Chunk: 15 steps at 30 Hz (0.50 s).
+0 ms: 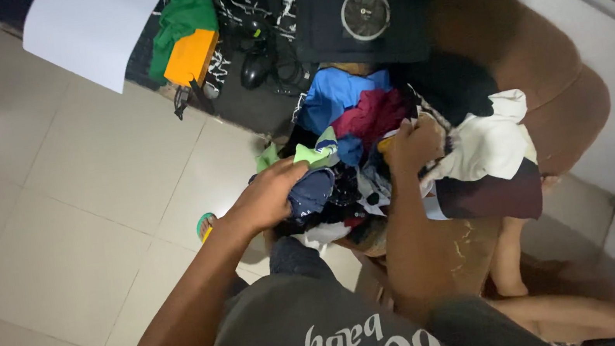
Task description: The person removes clothes from hangers and places them on a drying rack. Then they pick up several shirts from a pile, fold each one on a wooden table, and stack them neatly.
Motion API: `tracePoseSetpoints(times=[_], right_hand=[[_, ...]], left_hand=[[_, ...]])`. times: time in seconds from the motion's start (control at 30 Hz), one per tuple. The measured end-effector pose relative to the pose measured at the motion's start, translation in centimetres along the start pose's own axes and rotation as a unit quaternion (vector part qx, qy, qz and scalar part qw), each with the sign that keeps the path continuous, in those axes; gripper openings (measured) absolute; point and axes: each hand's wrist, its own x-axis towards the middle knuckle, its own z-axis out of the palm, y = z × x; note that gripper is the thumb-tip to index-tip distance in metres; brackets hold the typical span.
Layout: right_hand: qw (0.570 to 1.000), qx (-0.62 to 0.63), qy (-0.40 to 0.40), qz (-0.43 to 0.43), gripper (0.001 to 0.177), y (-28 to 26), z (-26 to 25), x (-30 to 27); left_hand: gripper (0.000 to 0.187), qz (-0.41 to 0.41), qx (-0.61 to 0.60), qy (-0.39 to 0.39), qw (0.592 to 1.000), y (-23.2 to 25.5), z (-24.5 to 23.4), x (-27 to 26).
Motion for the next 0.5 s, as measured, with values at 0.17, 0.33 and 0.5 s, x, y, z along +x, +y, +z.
tracePoseSetpoints(times=[0.17, 0.33, 0.5], right_hand=[[0.957, 0.269, -0.016, -0.103, 0.021, -5.7, -5.7, -0.4], [0.917, 0.271, -0.223, -0.192, 0.023, -10.4, -10.6, 0.6], [0.802, 0.438, -0.332, -0.234, 0.013, -14.9, -11.0, -2.1]], left_hand=[[0.071, -0.016, -0.013, -0.006, 1.000, 2.3, -2.8, -0.6], [0.076, -0.015, -0.012, 0.037, 0.999, 4.5, -5.3, -1.8], [0.053, -0.029, -0.065, 0.123, 0.990, 5.2, -7.4, -4.7]])
